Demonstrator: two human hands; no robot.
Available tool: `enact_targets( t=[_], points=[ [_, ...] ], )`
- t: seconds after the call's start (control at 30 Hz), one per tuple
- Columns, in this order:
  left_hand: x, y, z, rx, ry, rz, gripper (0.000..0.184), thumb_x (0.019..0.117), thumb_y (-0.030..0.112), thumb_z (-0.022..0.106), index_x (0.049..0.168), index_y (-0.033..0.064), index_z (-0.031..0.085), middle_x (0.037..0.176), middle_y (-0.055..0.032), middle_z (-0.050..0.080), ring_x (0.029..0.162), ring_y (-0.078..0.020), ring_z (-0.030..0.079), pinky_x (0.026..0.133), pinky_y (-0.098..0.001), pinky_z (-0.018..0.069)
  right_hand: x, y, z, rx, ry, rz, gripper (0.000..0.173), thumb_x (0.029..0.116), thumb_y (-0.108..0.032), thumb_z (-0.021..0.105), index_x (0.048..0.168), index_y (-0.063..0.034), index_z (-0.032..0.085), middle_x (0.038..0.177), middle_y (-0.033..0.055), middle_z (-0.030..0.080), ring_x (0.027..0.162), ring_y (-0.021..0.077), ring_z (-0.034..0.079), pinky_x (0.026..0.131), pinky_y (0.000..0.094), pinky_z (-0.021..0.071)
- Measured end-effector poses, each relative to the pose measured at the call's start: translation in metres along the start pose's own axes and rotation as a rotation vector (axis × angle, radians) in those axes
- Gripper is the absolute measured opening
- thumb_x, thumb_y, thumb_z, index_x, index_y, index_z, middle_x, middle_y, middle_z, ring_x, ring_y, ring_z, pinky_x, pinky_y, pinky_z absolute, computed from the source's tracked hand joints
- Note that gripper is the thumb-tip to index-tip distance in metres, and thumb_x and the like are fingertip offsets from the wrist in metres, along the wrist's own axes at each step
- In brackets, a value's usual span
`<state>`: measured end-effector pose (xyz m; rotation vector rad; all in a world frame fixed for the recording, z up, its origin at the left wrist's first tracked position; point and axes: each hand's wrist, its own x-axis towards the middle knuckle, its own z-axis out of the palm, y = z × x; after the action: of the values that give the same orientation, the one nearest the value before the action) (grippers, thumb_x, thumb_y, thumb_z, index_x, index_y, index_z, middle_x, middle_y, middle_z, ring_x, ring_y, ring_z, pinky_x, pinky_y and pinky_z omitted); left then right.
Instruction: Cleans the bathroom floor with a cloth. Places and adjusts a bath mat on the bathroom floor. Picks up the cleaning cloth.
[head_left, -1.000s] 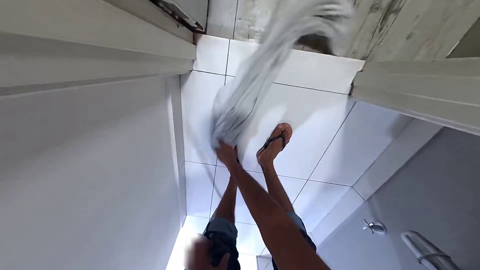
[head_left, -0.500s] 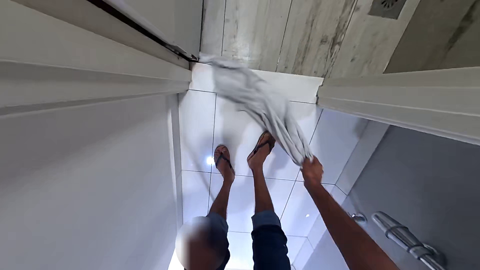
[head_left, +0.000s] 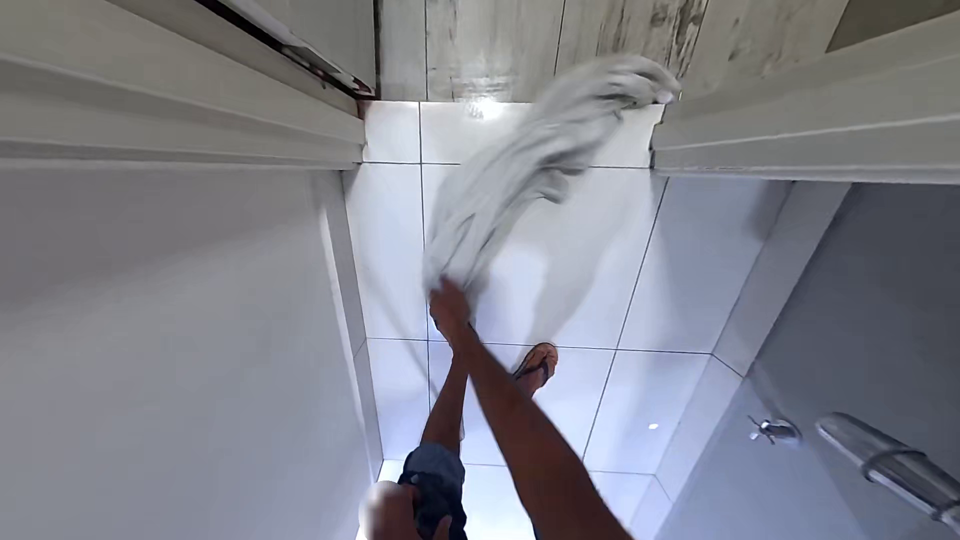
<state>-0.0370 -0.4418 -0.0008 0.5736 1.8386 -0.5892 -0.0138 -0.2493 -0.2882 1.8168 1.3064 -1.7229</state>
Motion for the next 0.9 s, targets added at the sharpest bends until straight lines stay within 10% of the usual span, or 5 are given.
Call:
enact_targets(
  t=[0.2,0.33,0.47,0.67,0.9],
  points=[
    [-0.011,-0.004,0.037,0.009,0.147,0.048,0.057,0.0746,0.041,0.086,0.109,-0.0009,0.069,0.109,-0.0243,0.063,0.104,-0.0439,0.062,0.083,-0.0567,0.0542,-0.078,-0.015,0.021,0.009,-0.626,-0.35,0.038,0.1032,-0.027,0.059,0.135,-0.0059,0.064,0.127,0.0212,0.067,0.116,0.0362,0.065,0.099,0.0586,0.0502],
    [-0.016,-0.002,0.056,0.045,0.138,0.007,0.059,0.0749,0.043,0.085,0.113,0.0012,0.068,0.114,-0.0237,0.061,0.109,-0.0437,0.061,0.085,-0.0573,0.0535,-0.047,-0.025,-0.103,0.357,-0.087,-0.409,0.044,0.1033,-0.024,0.063,0.142,-0.0042,0.059,0.115,0.022,0.072,0.099,0.0314,0.072,0.09,0.0503,0.0585],
    [-0.022,-0.002,0.077,0.065,0.164,-0.029,0.059,0.0748,0.043,0.085,0.115,0.003,0.068,0.117,-0.0237,0.06,0.111,-0.0434,0.06,0.086,-0.0574,0.0531,-0.004,0.1,-0.197,0.565,0.49,-0.05,0.049,0.1055,-0.031,0.056,0.15,-0.0107,0.051,0.126,0.0245,0.067,0.096,0.0354,0.072,0.083,0.0543,0.0612],
    [-0.039,-0.011,0.107,0.006,0.239,-0.039,0.057,0.0752,0.045,0.083,0.113,0.005,0.068,0.119,-0.0234,0.059,0.113,-0.0442,0.058,0.086,-0.059,0.0526,-0.154,0.334,-0.148,0.395,0.518,0.508,0.043,0.1067,-0.03,0.052,0.139,-0.0021,0.06,0.133,0.0295,0.061,0.122,0.0447,0.06,0.1,0.0632,0.0487],
    [-0.067,-0.031,0.145,-0.063,0.148,0.12,0.04,0.0808,0.038,0.08,0.107,0.0091,0.072,0.116,-0.0168,0.066,0.113,-0.0401,0.06,0.091,-0.0584,0.0506,-0.171,0.2,-0.203,0.634,0.894,0.241,0.053,0.1089,-0.028,0.048,0.151,0.0036,0.041,0.142,0.0279,0.055,0.131,0.0359,0.055,0.109,0.0511,0.0459]
  ],
)
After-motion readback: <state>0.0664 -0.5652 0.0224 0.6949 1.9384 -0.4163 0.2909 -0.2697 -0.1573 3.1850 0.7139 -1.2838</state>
